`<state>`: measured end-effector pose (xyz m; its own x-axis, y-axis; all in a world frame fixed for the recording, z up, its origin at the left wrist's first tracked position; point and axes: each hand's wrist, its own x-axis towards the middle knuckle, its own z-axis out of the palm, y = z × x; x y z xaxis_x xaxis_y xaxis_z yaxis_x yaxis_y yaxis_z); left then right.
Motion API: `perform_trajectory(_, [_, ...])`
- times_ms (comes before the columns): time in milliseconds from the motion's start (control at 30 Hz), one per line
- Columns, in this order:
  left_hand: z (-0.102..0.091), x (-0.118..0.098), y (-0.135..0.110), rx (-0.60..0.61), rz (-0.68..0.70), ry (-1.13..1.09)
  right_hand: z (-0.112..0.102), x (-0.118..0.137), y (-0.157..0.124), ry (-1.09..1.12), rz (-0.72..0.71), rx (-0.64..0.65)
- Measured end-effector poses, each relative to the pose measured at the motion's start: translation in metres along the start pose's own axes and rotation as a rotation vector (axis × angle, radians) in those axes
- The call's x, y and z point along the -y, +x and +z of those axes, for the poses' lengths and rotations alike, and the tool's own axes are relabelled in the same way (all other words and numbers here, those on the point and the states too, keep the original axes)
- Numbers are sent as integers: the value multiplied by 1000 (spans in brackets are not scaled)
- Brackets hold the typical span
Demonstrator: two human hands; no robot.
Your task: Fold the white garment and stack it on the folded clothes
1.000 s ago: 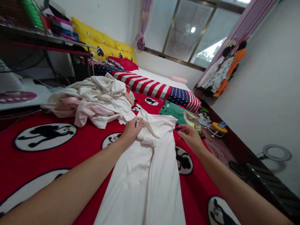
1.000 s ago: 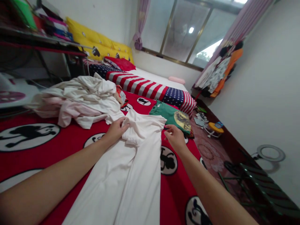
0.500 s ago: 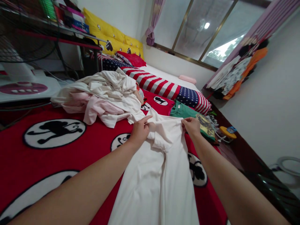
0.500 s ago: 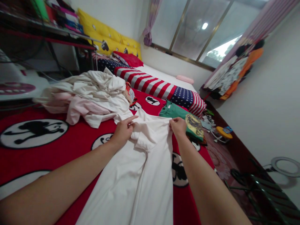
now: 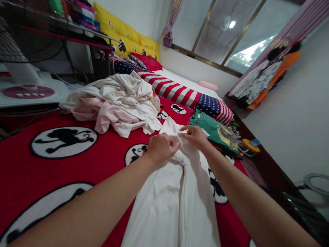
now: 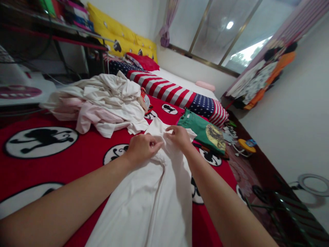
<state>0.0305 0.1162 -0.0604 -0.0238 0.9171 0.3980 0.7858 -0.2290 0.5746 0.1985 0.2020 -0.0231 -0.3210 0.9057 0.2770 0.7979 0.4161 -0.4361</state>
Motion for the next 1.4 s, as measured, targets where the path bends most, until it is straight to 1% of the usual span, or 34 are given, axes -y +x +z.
perform_trajectory(33, [1, 0, -1, 17, 4, 1, 6, 4, 0, 29, -8, 40])
perform_trajectory(67, [2, 1, -1, 35, 5, -4, 12, 6, 0, 43, -5, 50])
perform_trajectory(100, [3, 3, -1, 52, 15, -18, 17, 7, 1, 49, 4, 34])
perform_trajectory(133, [4, 4, 0, 67, 41, -38, 21, 7, 2, 53, 16, 1])
perform_trajectory(200, [5, 7, 1, 91, 146, -95, 28, 8, 3, 69, 45, -80])
perform_trajectory(267, [6, 8, 1, 96, 256, -148, 32, 8, 4, 94, 76, -160])
perform_trajectory(300, [6, 9, 1, 88, 282, -162, 34, 8, 4, 122, 90, -195])
perform_trajectory(367, [6, 9, 1, 61, 260, -158, 37, 8, 3, 203, 116, -265])
perform_trajectory(467, [6, 8, 1, 56, 172, -153, 41, 9, 3, 311, 148, -352])
perform_trajectory(567, [6, 9, 2, 96, 163, -188, 43, 8, 2, 326, 157, -360])
perform_trajectory(733, [7, 8, 2, 5, 143, -144, 49, 5, 0, 381, 137, -377])
perform_trajectory(833, [8, 9, 2, 52, 168, -169, 54, 1, 0, 397, 133, -396])
perform_trajectory(967, [12, 14, 3, 112, 216, -300, 56, -3, 1, 406, 143, -447])
perform_trajectory(1033, [12, 17, 5, 144, 201, -377, 56, -4, 1, 410, 148, -476])
perform_trajectory(1100, [10, 18, 7, 134, 150, -397, 56, -4, 1, 418, 146, -490])
perform_trajectory(1167, [8, 18, 9, 107, 59, -331, 56, -4, 0, 429, 140, -493])
perform_trajectory(1233, [6, 17, 9, 107, -12, -215, 57, -4, -1, 444, 135, -490])
perform_trajectory(1267, [6, 15, 9, 120, -18, -161, 58, -4, -1, 454, 132, -486])
perform_trajectory(1333, [6, 13, 8, 143, 19, -84, 59, -3, -2, 476, 126, -476])
perform_trajectory(1400, [6, 10, 6, 154, 59, -59, 59, -3, -3, 502, 123, -471])
